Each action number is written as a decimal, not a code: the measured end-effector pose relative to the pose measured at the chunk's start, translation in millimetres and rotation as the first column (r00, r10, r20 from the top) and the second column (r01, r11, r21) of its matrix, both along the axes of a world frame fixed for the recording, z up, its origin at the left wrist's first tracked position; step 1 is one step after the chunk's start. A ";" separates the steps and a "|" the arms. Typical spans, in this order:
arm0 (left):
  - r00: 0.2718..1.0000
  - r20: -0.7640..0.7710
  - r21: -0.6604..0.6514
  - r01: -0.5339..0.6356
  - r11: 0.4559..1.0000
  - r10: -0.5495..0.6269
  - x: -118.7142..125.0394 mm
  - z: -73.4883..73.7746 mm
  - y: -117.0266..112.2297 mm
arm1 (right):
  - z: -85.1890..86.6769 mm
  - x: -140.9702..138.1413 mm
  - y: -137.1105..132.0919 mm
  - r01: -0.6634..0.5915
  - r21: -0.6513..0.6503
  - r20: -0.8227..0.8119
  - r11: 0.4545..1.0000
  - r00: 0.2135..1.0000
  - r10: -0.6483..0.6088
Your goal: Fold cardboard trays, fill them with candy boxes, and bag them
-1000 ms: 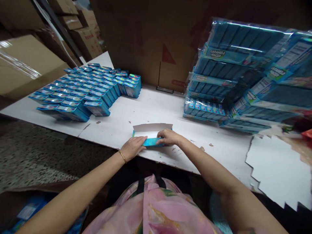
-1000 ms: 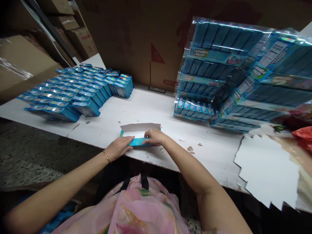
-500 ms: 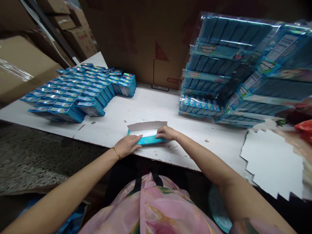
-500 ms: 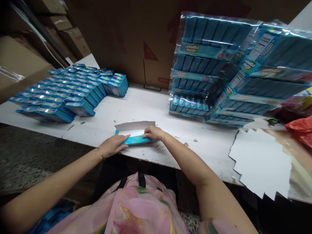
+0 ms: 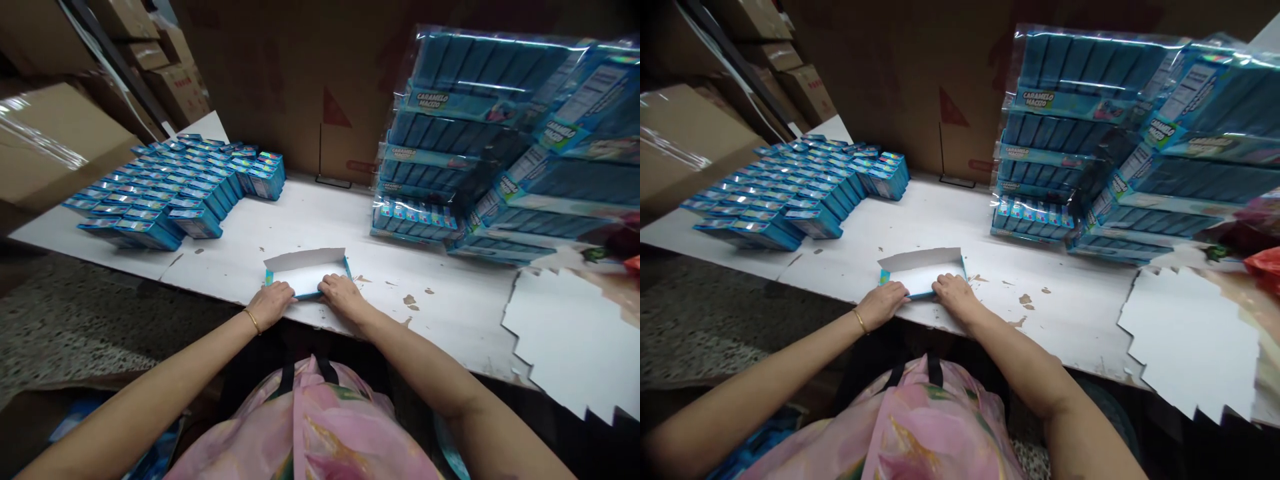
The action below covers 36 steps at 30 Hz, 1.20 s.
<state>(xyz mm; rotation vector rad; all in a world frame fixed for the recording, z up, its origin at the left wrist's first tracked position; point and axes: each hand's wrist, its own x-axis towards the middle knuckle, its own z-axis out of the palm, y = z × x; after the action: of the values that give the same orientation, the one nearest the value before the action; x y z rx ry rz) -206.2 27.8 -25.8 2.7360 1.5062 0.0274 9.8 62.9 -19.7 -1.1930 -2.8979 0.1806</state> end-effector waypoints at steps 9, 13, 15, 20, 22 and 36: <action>0.981 -0.151 -0.189 -0.145 0.971 0.118 17.1 4.1 -0.3 | -1.0 5.1 14.0 -0.080 -0.118 0.066 0.990 0.994 0.088; 0.961 -0.126 -0.308 -0.275 0.911 0.247 40.3 17.8 -13.8 | 3.8 4.1 38.2 -0.301 -0.102 0.051 0.948 0.950 0.307; 0.987 0.015 -0.360 -0.146 0.922 0.162 43.4 32.5 -18.3 | 10.9 4.8 61.2 -0.405 -0.060 0.040 0.912 0.912 0.408; 0.975 0.183 -0.083 0.144 0.986 -0.127 8.5 67.7 10.5 | 40.0 20.4 91.0 -0.236 0.121 -0.080 0.964 0.966 0.246; 0.978 0.126 -0.040 0.173 0.984 -0.167 -6.1 66.4 30.0 | 48.9 28.6 65.0 -0.029 0.188 -0.246 0.982 0.966 0.076; 0.981 0.183 0.082 -0.076 0.994 0.060 21.1 10.5 16.5 | -22.1 24.7 -38.5 0.210 0.164 -0.172 0.964 0.968 -0.182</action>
<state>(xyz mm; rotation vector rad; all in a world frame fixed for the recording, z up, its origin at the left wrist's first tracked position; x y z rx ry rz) -185.1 44.3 -15.2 2.6600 1.5834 0.3419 34.5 24.4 -41.8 -1.3561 -2.5791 0.0069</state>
